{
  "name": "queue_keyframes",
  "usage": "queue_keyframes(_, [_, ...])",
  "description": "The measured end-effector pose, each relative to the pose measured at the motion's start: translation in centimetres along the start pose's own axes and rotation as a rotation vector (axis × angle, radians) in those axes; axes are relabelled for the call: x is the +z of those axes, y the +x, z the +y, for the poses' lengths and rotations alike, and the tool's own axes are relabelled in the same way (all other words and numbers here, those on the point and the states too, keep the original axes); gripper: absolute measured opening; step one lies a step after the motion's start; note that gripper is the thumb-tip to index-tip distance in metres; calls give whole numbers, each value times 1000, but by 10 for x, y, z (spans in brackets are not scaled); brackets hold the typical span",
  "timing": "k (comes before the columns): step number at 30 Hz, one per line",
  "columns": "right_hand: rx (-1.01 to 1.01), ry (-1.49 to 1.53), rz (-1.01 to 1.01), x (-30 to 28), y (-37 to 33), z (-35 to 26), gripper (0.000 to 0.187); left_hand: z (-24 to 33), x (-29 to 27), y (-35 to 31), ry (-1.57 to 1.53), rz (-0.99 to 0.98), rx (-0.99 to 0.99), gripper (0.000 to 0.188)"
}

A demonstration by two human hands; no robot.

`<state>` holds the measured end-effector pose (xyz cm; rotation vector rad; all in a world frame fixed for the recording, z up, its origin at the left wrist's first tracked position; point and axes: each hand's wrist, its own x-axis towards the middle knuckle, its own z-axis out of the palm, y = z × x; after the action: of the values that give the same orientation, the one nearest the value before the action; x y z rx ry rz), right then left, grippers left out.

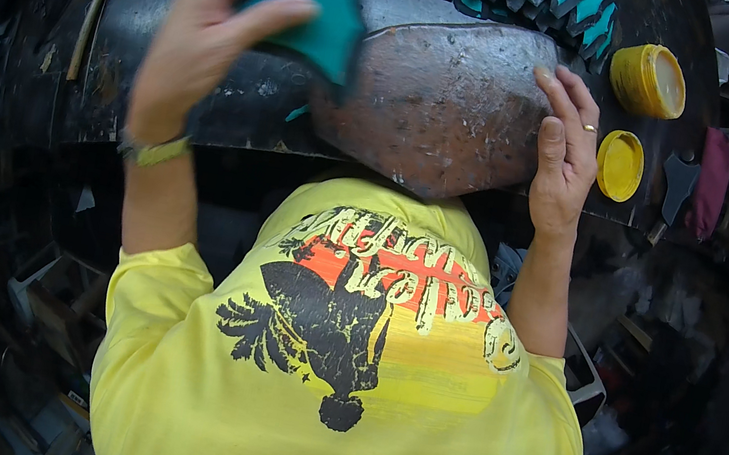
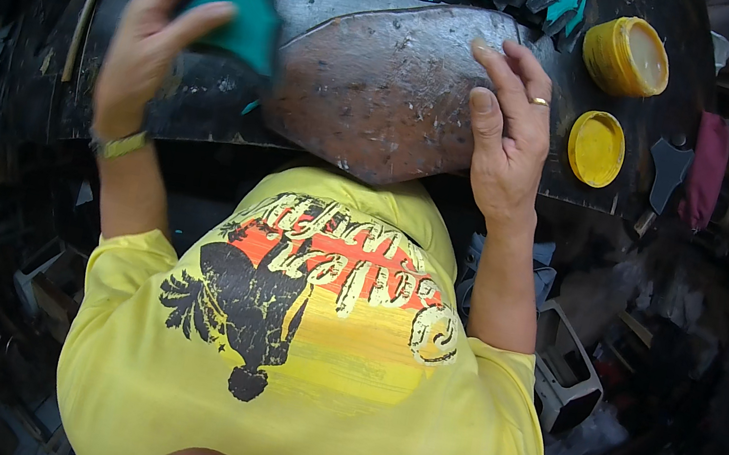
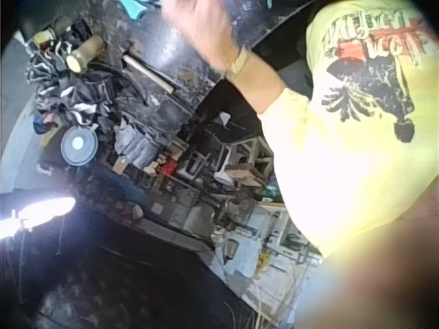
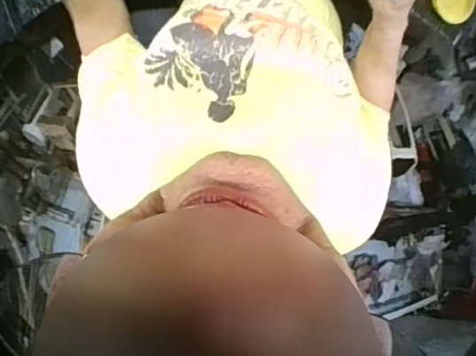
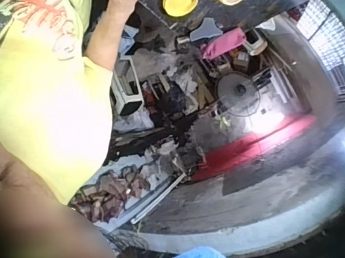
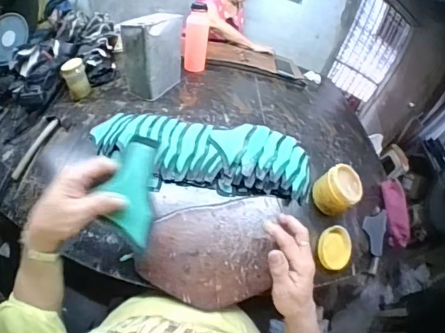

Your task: The person repeatedly rubs teal-colored shoe parts on a stone block, then closes a yellow container and rubs the stone block with both hands. The person then picks up a maroon pouch, opens it, and places a black object inside.

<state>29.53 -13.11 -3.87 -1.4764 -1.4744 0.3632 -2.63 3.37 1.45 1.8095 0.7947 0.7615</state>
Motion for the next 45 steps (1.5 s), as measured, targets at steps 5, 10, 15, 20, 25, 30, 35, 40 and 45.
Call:
queue_keyframes(5, [-66, -67, -126, 20, 13, 9, 40, -37, 77, 57, 302, -96, 76, 47])
queue_keyframes(10, [-60, -361, -299, 32, 12, 7, 44, -56, 95, 59, 423, -87, 83, 47])
queue_keyframes(15, [-130, -731, -383, 55, 8, 1, 68, -67, 94, 60, 364, -76, 137, 46])
queue_keyframes(20, [-125, -681, -466, 49, -1, -3, 62, -76, 97, 61, 301, -34, 151, 47])
queue_keyframes(25, [-157, -529, -604, 37, -12, -19, 49, -75, 97, 61, 307, -32, 160, 46])
queue_keyframes(30, [-135, -733, -366, 39, 7, -4, 49, -73, 98, 61, 292, -38, 163, 44])
queue_keyframes(35, [-184, -764, -475, 46, 0, -2, 52, -75, 97, 61, 295, -43, 157, 43])
queue_keyframes(40, [-247, -554, -544, 40, -10, -12, 48, -75, 96, 61, 301, -34, 176, 43])
queue_keyframes(45, [-138, -684, -344, 42, 7, 1, 52, -74, 96, 61, 310, -28, 177, 43])
